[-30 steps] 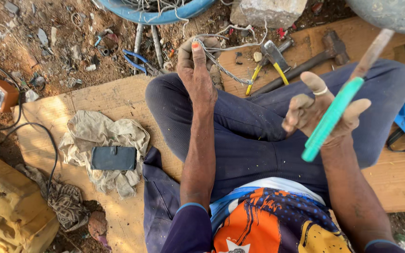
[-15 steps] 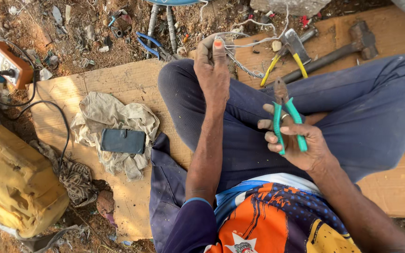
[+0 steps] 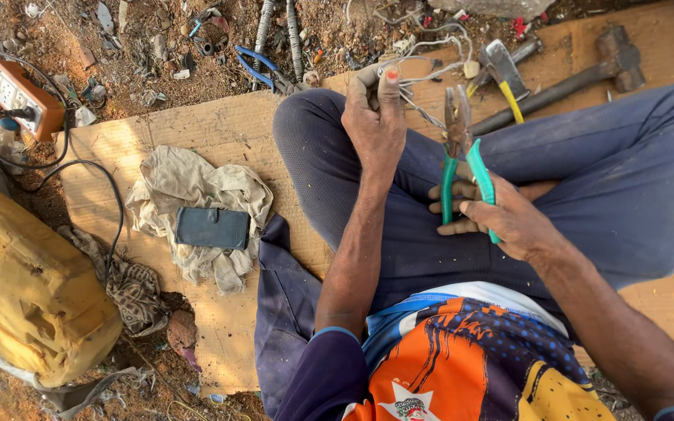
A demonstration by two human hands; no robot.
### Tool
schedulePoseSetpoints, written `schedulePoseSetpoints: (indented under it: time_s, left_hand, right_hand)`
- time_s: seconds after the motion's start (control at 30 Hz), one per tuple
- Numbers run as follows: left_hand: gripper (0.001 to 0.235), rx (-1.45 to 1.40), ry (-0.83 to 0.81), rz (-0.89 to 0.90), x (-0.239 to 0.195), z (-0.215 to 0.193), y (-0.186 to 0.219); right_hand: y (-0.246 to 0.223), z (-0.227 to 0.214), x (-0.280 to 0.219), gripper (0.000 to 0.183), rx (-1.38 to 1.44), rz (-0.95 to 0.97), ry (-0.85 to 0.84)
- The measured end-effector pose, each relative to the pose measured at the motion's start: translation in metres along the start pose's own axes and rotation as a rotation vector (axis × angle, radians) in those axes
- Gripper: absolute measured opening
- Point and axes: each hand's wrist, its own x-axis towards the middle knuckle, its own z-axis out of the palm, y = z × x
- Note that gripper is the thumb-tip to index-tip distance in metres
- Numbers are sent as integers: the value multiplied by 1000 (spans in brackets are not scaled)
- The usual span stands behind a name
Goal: The person sits cross-legged on a cardboard sheet and twists multiple strands of white wire together by hand. They use pliers to cut and adjust the wire, then continue twisting the bundle into a tight coil.
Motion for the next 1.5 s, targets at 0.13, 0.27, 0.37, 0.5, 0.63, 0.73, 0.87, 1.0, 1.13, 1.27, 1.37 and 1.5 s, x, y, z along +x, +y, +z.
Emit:
schedulePoseSetpoints:
  time_s: [0.13, 0.27, 0.37, 0.5, 0.63, 0.73, 0.87, 1.0, 1.13, 1.27, 1.37, 1.5]
  left_hand:
    - [33, -73, 4, 20, -6, -1, 2]
    - [30, -125, 3, 1, -14, 5, 7]
    - [25, -21, -5, 76, -22, 8, 10]
    - [26, -90, -39, 89, -28, 11, 18]
    - [25, -41, -51, 105, -31, 12, 21]
    - [26, -46, -86, 110, -32, 8, 23]
    - [28, -99, -124, 99, -33, 7, 25]
    - [29, -68, -127, 107, -34, 6, 26]
    - [28, -60, -170, 113, -33, 3, 26]
    - [28, -22, -181, 176, -34, 4, 27]
    - [29, -9, -177, 140, -35, 7, 27]
    - [30, 23, -171, 111, -32, 5, 32]
  right_hand:
    - [-8, 2, 1, 64, -126, 14, -4]
    - [-13, 3, 2, 61, -207, -18, -24]
    - [-12, 3, 3, 58, -223, -49, -19]
    - [-15, 2, 6, 57, -229, -84, -39]
    - [-20, -1, 4, 52, -261, -89, -47]
    - [-27, -3, 0, 55, -280, -73, -71]
    - [-41, -10, -3, 57, -258, -40, -105]
    - [-48, -13, -5, 62, -263, -33, -133]
    - [-50, -14, -7, 62, -343, -29, -120]
    - [-52, -20, -8, 62, -365, -78, -169]
    - [-50, -25, -6, 61, -285, -16, -142]
    - [-45, -19, -1, 62, -241, 3, -78]
